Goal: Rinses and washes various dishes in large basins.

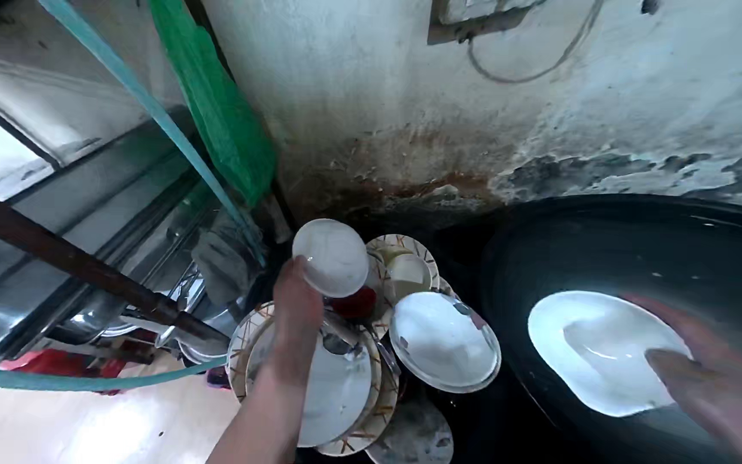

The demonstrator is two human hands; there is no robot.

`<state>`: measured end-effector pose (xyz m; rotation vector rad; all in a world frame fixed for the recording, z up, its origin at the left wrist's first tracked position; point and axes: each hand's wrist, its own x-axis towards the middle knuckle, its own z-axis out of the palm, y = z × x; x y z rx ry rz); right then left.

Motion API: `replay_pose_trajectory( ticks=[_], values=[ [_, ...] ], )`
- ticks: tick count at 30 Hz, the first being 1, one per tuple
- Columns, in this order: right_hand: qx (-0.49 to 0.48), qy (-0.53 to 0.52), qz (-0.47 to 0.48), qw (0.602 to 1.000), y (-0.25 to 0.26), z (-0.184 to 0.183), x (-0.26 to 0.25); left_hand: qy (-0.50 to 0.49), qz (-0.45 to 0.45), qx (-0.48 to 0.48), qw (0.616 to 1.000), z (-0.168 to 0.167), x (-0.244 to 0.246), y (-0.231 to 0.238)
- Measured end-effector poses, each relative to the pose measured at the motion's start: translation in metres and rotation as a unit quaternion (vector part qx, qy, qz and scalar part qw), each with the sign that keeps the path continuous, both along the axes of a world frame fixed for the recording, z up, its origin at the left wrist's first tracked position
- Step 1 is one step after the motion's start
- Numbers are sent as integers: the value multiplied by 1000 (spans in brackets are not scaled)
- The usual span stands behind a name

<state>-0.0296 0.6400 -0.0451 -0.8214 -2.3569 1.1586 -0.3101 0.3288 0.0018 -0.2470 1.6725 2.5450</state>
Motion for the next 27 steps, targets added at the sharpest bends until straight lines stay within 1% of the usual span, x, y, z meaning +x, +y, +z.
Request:
replay_pose_trajectory(
  ticks=[1, 2, 3, 4, 5, 6, 7, 8, 9, 10, 12, 14, 16, 18, 19, 20, 21, 23, 24, 25, 26, 27],
  values=[
    [-18, -1, -10, 1000, 1, -3, 9, 24, -46, -60, 997, 4, 13, 5],
    [-30, -1, -19, 999, 1, -7, 17, 55, -96, -139, 984, 5, 28, 9],
    [-39, -4, -29, 999, 2, -9, 24, 99, -145, -232, 957, 4, 44, 13],
    [-47, -4, -39, 998, 2, -10, 31, 170, -196, -328, 908, -2, 60, 16],
    [-49, -5, -43, 998, 2, -9, 36, 276, -236, -406, 839, -14, 74, 17],
    [-46, -6, -53, 997, 3, -10, 40, 403, -245, -446, 761, -33, 85, 18],
    [-41, -9, -69, 997, 3, -10, 43, 505, -244, -460, 689, -50, 91, 19],
    [-39, -14, -84, 996, 2, -8, 44, 575, -239, -459, 633, -64, 96, 21],
    [-40, -18, -97, 994, 1, -5, 44, 617, -236, -452, 599, -76, 98, 22],
    [-38, -18, -107, 993, 1, -4, 44, 636, -242, -448, 580, -86, 100, 23],
    [-38, -10, -116, 993, 4, -7, 45, 646, -255, -451, 560, -101, 103, 25],
    [-52, 2, -109, 993, 5, -8, 45, 641, -278, -462, 547, -106, 107, 28],
    [-67, 18, -100, 993, 5, -8, 44, 601, -331, -486, 541, -97, 111, 29],
    [-62, 28, -87, 994, 11, -15, 43, 521, -384, -516, 561, -76, 109, 29],
    [-38, 21, -81, 996, 15, -20, 43, 459, -399, -548, 574, -64, 101, 29],
    [-2, 1, -65, 998, 19, -23, 44, 397, -388, -590, 586, -56, 89, 30],
    [54, -27, -46, 997, 24, -28, 44, 338, -363, -633, 595, -53, 73, 30],
    [197, -78, -21, 977, 34, -39, 42, 218, -330, -687, 610, -52, 45, 25],
    [248, -95, -16, 964, 35, -42, 40, 179, -332, -699, 607, -55, 36, 21],
    [272, -102, -13, 957, 36, -46, 39, 161, -344, -708, 595, -58, 30, 18],
    [266, -107, -19, 958, 37, -51, 38, 162, -360, -718, 573, -62, 28, 16],
    [228, -118, -29, 966, 39, -56, 37, 169, -374, -726, 552, -66, 28, 14]
  ],
)
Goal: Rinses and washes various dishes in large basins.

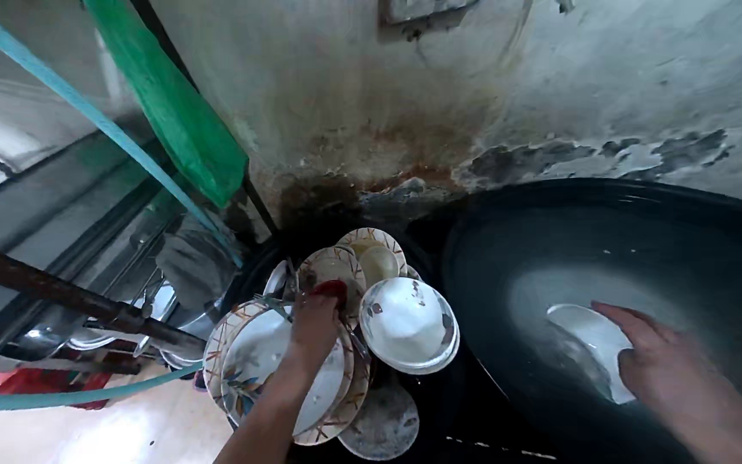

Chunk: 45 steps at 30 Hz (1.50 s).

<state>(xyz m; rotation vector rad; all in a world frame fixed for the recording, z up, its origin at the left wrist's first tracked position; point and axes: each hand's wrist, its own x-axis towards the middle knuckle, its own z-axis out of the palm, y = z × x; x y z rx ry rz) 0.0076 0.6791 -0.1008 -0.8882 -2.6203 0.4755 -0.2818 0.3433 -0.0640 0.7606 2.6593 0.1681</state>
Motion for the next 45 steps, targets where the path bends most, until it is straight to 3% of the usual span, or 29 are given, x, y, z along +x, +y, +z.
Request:
replay_pose_trajectory(
  ticks=[2, 5, 8, 10, 13, 18, 23, 26, 28, 30, 32, 33, 34, 36, 38, 39, 41, 45],
  values=[
    [-134, 0, -57, 989, 7, -13, 3, 0, -18, -12, 1000, -2, 1, 0],
    [-372, 51, -180, 909, 6, -11, 0, 3, 0, 31, 1000, 7, 1, 5],
    [-485, 86, -203, 846, -5, 14, -15, 43, -15, 105, 993, 26, 12, 11],
    [-501, 111, -163, 843, -16, 36, -28, 77, -61, 153, 983, 36, 26, 21],
    [-505, 126, -102, 848, -38, 69, -60, 45, -100, 102, 989, 55, 43, 44],
    [-489, 116, 24, 864, -90, 117, -126, 7, -59, 58, 997, 62, 37, 62],
    [-342, 69, 105, 931, -129, 153, -190, -61, 5, -2, 998, 83, 15, 56],
    [-291, 106, 160, 937, -138, 155, -214, -137, 3, 66, 988, 76, -22, 41],
    [-315, 121, 174, 925, -136, 146, -226, -241, 99, 208, 943, 71, -34, 20],
    [-366, 123, 156, 909, -132, 135, -233, -324, 254, 344, 844, 63, -41, 4],
    [-463, 117, 97, 873, -128, 128, -232, -335, 339, 461, 748, 57, -40, -5],
    [-509, 123, 66, 849, -125, 125, -226, -325, 336, 490, 736, 60, -33, -6],
    [-546, 134, 42, 826, -120, 122, -217, -302, 309, 495, 754, 64, -21, -6],
    [-574, 157, 25, 803, -103, 111, -193, -242, 212, 445, 836, 69, 9, -2],
    [-545, 176, 16, 819, -84, 100, -161, -173, 59, 345, 921, 63, 40, 5],
    [-523, 175, 7, 834, -74, 96, -144, -129, -31, 310, 941, 52, 54, 9],
    [-468, 163, -40, 867, -56, 86, -110, -38, -166, 268, 948, 29, 73, 15],
    [-373, 138, -96, 912, -19, 62, -49, -27, -255, 149, 955, 8, 79, 24]
  ],
)
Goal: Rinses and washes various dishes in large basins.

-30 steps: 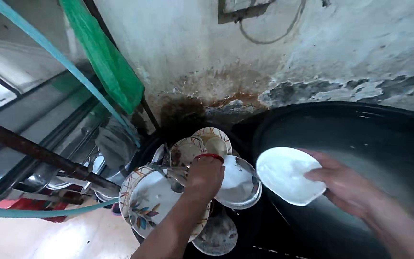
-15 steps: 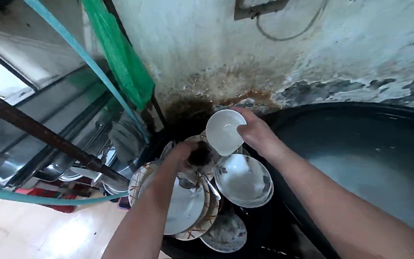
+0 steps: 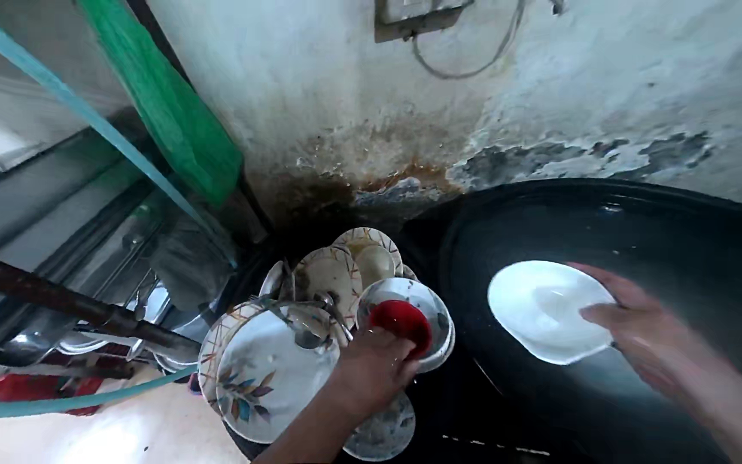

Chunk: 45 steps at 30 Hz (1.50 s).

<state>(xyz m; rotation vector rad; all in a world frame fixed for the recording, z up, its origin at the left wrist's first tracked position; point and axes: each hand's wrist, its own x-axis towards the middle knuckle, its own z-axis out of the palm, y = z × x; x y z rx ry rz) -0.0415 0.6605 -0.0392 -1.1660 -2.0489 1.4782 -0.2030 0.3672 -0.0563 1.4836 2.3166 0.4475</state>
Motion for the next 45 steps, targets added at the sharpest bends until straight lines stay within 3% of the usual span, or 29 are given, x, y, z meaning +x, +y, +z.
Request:
replay_pose_trajectory(
  ticks=[4, 8, 10, 14, 18, 23, 27, 31, 35, 37, 41, 45],
  values=[
    [158, -90, 22, 983, 25, -27, 50, 75, -50, -81, 993, -6, 3, 8],
    [339, -163, 94, 922, 34, -48, 70, 158, -70, -95, 980, -15, 10, 14],
    [357, -172, 102, 912, 37, -61, 74, 146, -88, -116, 979, -12, 9, 18],
    [119, -130, 44, 983, 37, -63, 72, 118, -102, -110, 982, -11, 11, 26],
    [-94, -60, -17, 994, 23, -39, 51, 91, -81, -98, 988, -5, 15, 31],
    [-127, -51, 52, 989, -7, 17, -2, 24, -74, -174, 982, 23, 12, 50],
    [-59, -38, 164, 984, -28, 39, -50, -20, -60, -176, 982, 35, -2, 59],
    [101, -67, 239, 963, -54, 69, -92, -48, -36, -220, 974, 55, -15, 71],
    [290, -27, 295, 910, -80, 92, -115, -58, -50, -196, 978, 59, -44, 77],
    [387, 17, 296, 873, -87, 99, -119, -148, 52, -159, 975, 59, -61, 70],
    [449, 69, 277, 847, -78, 97, -117, -352, 279, -19, 893, 56, -78, 45],
    [395, 49, 267, 878, -44, 70, -86, -466, 428, 177, 754, 38, -85, 12]
  ],
)
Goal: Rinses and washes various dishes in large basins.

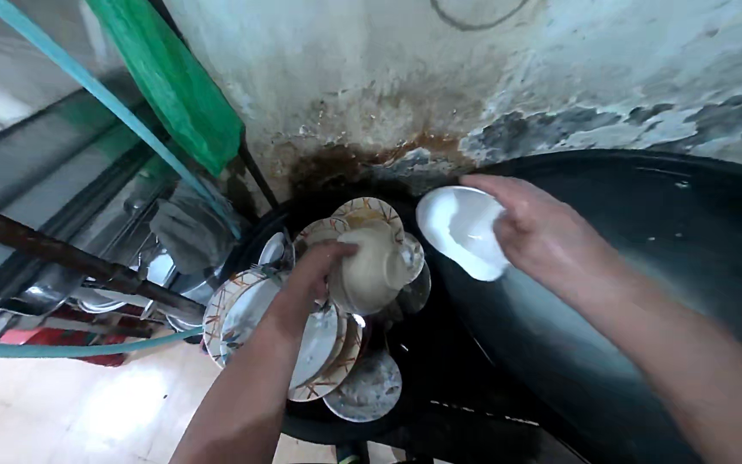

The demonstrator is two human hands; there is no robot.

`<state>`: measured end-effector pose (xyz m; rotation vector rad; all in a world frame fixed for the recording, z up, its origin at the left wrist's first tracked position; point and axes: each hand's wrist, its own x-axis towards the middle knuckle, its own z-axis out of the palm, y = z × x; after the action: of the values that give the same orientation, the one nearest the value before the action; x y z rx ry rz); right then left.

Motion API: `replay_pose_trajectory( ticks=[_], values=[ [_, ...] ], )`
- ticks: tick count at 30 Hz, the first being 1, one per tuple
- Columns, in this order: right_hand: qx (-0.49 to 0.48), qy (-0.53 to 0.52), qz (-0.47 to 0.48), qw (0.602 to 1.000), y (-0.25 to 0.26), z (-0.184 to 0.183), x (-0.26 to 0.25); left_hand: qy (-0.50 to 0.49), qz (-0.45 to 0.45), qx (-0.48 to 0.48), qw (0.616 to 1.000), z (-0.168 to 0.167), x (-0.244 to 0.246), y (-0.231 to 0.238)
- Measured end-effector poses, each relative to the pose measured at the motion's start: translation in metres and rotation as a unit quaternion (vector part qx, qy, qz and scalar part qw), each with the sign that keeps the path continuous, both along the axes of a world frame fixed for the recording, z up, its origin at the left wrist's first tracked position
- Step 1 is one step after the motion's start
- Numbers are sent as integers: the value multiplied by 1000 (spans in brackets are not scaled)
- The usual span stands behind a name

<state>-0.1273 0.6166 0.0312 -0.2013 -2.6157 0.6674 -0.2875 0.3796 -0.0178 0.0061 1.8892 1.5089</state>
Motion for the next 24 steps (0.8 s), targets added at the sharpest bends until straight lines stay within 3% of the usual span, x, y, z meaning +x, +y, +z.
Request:
replay_pose_trajectory(
  ticks=[4, 9, 14, 20, 24],
  values=[
    [-90, -52, -84, 991, 26, -30, 51, -68, 200, 166, 963, -2, 9, -24],
    [-181, -55, -163, 968, 52, -85, 111, -50, 287, 254, 922, 0, 18, -35],
    [-363, -59, -226, 902, 53, -99, 132, 79, 245, 147, 955, 22, 25, -42],
    [-400, -9, -227, 888, 73, -113, 139, 181, 191, -18, 965, 26, 37, -69],
    [-446, -2, -223, 867, 69, -99, 130, 241, 82, -174, 951, 30, 57, -88]
  ],
)
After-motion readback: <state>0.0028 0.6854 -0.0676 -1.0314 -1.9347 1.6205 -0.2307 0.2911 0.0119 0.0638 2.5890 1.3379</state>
